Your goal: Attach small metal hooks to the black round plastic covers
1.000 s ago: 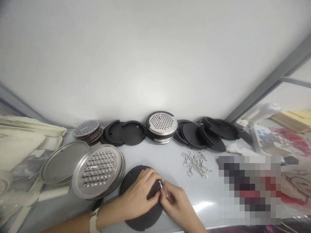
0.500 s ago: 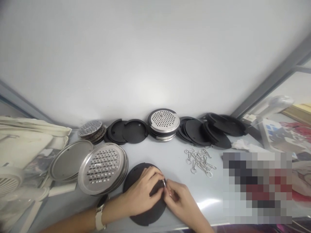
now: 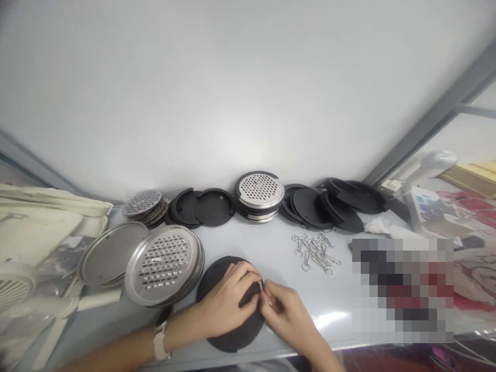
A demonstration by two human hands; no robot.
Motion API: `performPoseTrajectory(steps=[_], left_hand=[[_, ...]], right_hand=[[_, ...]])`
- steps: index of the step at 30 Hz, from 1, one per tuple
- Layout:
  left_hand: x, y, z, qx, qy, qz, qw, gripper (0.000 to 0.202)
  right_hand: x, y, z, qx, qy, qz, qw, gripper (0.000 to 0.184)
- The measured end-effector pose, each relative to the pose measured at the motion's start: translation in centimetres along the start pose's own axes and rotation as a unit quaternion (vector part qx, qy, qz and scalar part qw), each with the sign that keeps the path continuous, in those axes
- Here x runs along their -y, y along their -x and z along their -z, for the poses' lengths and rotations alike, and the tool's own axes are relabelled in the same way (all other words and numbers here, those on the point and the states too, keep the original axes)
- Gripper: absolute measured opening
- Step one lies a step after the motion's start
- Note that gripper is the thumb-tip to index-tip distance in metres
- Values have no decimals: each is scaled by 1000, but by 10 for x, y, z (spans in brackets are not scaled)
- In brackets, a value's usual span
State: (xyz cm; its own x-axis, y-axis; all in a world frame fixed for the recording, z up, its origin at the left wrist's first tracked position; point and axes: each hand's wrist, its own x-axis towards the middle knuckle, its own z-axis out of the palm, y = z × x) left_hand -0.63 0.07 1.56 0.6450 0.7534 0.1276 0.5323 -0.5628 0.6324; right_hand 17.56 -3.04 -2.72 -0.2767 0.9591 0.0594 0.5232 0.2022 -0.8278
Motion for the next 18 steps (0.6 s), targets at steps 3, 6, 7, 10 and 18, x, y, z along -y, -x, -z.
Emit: performPoseTrajectory(steps=[3, 6, 7, 10, 18], left_hand=[[0, 0, -1, 6, -12, -8, 1000, 19], [1, 0, -1, 6, -18, -8, 1000, 17], [1, 0, -1, 4, -19, -7, 1000, 17], [0, 0, 0, 4, -22, -10, 1000, 15], [1, 0, -4, -11, -19, -19, 1000, 21]], right_hand=[[1, -1, 0, 6, 1, 2, 1000, 32], [1, -2, 0, 11, 2, 4, 1000, 32], [1, -2, 0, 12, 3, 5, 1000, 32], [0, -2, 0, 9, 2, 8, 1000, 32], [2, 0, 1, 0, -5, 16, 1000, 31]])
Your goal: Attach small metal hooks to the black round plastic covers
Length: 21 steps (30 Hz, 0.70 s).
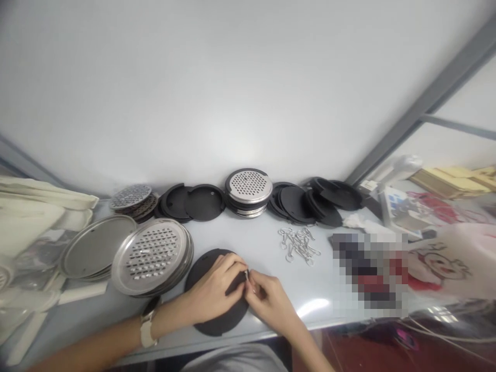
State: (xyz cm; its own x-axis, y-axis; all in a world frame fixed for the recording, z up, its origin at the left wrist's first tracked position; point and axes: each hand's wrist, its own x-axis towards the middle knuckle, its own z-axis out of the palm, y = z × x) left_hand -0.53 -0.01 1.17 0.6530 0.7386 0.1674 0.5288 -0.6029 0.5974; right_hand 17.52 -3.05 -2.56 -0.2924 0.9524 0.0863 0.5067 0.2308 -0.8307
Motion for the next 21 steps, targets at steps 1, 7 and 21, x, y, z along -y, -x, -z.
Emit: performPoseTrajectory(steps=[1, 7, 21], left_hand=[[0, 0, -1, -2, 2, -3, 1000, 22], [-1, 1, -4, -14, -14, -22, 1000, 23], [4, 3, -10, -36, -13, -71, 997, 29]], right_hand=[[1, 0, 0, -2, -3, -2, 1000, 31], [4, 0, 2, 0, -24, 2, 1000, 31], [0, 2, 4, 9, -51, 40, 998, 26]])
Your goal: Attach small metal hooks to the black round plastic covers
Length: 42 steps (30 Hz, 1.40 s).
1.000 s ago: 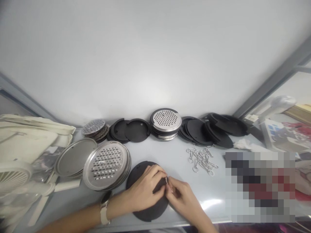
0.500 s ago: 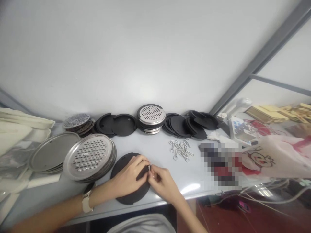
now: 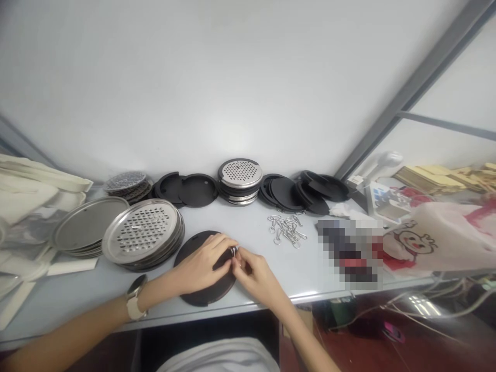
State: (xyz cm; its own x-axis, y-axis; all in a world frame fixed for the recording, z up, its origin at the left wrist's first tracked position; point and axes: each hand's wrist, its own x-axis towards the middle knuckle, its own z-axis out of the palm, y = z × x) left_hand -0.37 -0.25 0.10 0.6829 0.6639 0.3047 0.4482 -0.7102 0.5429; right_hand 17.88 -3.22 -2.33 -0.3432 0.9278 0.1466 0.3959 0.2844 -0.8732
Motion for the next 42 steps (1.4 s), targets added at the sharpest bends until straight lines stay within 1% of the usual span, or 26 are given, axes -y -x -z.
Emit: performPoseTrajectory(steps=[3, 8, 16, 22, 34, 42], left_hand=[[0, 1, 0, -8, -3, -4, 1000, 31], [0, 1, 1, -19, -11, -5, 1000, 32], [0, 0, 2, -9, -13, -5, 1000, 28], [0, 0, 2, -2, -12, -1, 1000, 29], [1, 0, 0, 1, -13, 19, 1000, 25], [2, -1, 0, -6, -7, 20, 1000, 22]], right_hand=[[0, 1, -1, -7, 6, 6, 1000, 24], [-1, 2, -1, -27, 14, -3, 1000, 26], [0, 1, -1, -28, 3, -13, 1000, 28], [0, 3, 1, -36, -7, -19, 999, 29], [-1, 1, 2, -1, -11, -39, 999, 28], [-2, 1, 2, -1, 2, -49, 999, 31]])
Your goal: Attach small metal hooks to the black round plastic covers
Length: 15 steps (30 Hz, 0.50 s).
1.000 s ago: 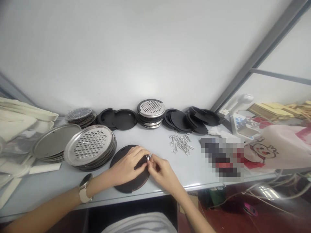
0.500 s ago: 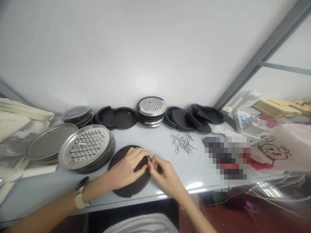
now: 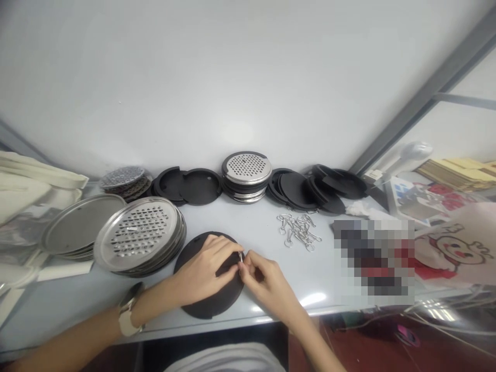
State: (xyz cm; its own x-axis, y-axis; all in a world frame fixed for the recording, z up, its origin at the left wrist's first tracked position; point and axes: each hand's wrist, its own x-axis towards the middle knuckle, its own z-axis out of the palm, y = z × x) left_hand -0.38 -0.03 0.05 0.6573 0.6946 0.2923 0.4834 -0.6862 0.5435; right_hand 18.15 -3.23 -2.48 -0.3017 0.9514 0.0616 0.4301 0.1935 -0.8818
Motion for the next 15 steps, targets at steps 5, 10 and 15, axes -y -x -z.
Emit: performPoseTrajectory(steps=[5, 10, 15], left_hand=[[0, 0, 0, -6, -6, -2, 1000, 23], [-1, 0, 2, -2, -9, -2, 1000, 23], [-1, -1, 3, -1, -16, -6, 1000, 21]], right_hand=[[0, 2, 0, -8, 11, 6, 1000, 32], [0, 3, -1, -19, 21, 7, 1000, 30], [-2, 3, -1, -30, 25, 16, 999, 29]])
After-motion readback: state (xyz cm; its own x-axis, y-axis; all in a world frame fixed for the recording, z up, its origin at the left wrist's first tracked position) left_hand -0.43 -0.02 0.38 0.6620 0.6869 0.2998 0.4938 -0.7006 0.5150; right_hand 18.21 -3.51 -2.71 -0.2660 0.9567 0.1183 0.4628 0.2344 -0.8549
